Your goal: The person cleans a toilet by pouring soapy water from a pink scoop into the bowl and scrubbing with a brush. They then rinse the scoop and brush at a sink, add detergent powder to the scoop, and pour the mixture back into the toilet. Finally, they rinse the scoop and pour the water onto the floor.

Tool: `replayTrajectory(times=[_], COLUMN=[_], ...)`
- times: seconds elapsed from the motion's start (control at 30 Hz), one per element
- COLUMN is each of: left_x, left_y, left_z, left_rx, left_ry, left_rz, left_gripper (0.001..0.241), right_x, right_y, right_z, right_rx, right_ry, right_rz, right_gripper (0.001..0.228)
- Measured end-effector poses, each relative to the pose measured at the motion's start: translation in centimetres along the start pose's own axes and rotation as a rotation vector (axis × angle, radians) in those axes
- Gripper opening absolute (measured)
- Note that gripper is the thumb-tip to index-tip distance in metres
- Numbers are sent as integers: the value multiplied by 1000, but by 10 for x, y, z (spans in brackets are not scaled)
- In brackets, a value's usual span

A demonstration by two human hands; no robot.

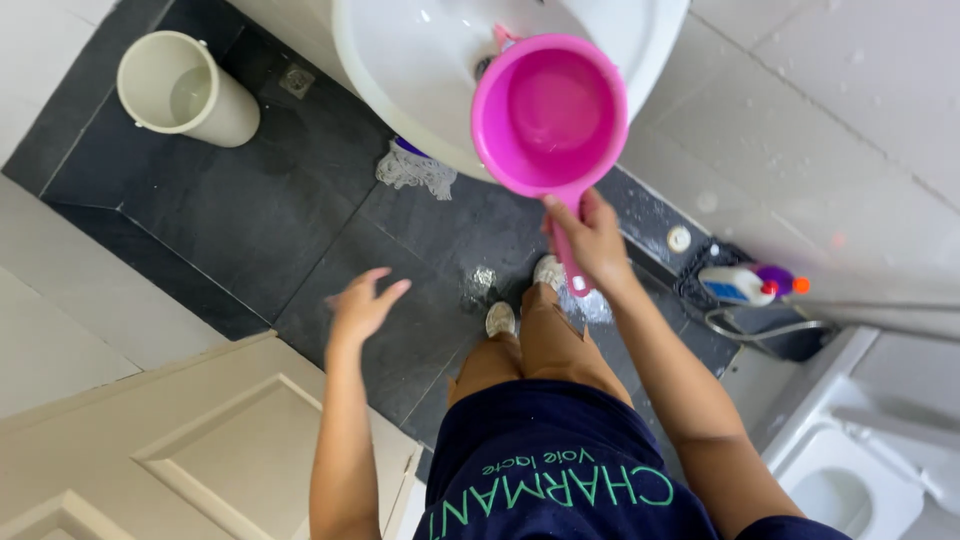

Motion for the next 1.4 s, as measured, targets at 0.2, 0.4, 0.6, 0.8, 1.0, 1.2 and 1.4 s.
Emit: replayTrajectory(times=[0.2,0.4,0.6,0.8,1.0,1.2,1.4], left_x=[19,48,100,184,213,254,258], left_y=[-157,-236,-280,-283,-326,-353,-391], left_z=[17,85,104,80,80,75,75], left_rx=[-1074,-1003,-847,-362,-280,-238,-83], left_ry=[7,-322,-383,-513,-369,-258,-149], left_rz=[-177,-214,-164,-154,-398,-680,-786], left_gripper=[44,29,27,28,42,45,40], right_x=[43,130,257,332,361,415,403], right_y=[17,-12,25,5,40,4,31], right_z=[-75,-49,-26,15,32,41,77], right_rx=[34,-147,-743,-708,-484,-910,-512], right_ry=[258,513,393,9,-368,-254,86], right_rz=[1,98,852,526,422,513,494], right_gripper=[34,41,26,22,56,64,78])
Point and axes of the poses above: each hand's wrist, its own x-axis towards the middle knuckle, its own z-axis out of the back of the hand, y = z × x, the point moved 7 cm from there along x, towards the middle knuckle, and after that the axes turned 7 degrees about z, right-handed, at the moved point
